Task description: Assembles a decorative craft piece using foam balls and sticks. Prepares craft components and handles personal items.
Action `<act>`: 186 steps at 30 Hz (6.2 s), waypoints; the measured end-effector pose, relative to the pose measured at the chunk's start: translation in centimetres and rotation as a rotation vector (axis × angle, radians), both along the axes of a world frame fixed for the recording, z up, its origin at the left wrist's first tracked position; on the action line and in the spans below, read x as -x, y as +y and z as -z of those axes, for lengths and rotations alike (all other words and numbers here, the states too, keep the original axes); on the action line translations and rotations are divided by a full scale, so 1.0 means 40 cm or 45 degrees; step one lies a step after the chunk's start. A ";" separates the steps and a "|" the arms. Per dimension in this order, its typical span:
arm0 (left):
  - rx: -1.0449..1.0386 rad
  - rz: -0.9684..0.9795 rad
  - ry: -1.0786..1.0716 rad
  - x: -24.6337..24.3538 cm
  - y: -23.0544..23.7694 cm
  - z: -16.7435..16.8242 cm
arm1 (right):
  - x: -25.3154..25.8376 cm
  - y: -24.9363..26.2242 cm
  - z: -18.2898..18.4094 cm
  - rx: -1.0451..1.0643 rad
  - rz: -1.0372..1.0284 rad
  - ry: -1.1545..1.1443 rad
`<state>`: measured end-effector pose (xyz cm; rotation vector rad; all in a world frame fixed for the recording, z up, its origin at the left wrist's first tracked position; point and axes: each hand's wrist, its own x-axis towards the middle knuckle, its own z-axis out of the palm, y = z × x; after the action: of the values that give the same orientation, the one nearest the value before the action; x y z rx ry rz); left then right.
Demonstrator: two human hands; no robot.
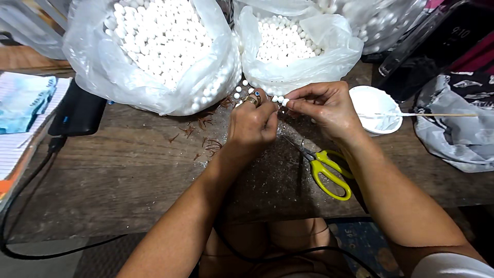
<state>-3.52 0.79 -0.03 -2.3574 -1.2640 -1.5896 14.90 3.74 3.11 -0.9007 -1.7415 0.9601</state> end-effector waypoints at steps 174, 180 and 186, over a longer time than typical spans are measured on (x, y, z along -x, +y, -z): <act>0.164 0.051 -0.411 0.014 0.005 -0.004 | 0.047 -0.008 0.025 0.259 -0.004 0.433; 0.160 0.024 -0.419 0.014 0.005 -0.003 | 0.040 -0.013 0.020 0.111 -0.018 0.265; 0.116 0.018 -0.411 0.009 0.002 -0.002 | 0.043 -0.013 0.022 0.049 0.011 0.230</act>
<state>-3.88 0.87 0.05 -2.2273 -1.4016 -2.0224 13.17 3.22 2.24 -0.8189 -1.5699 1.0392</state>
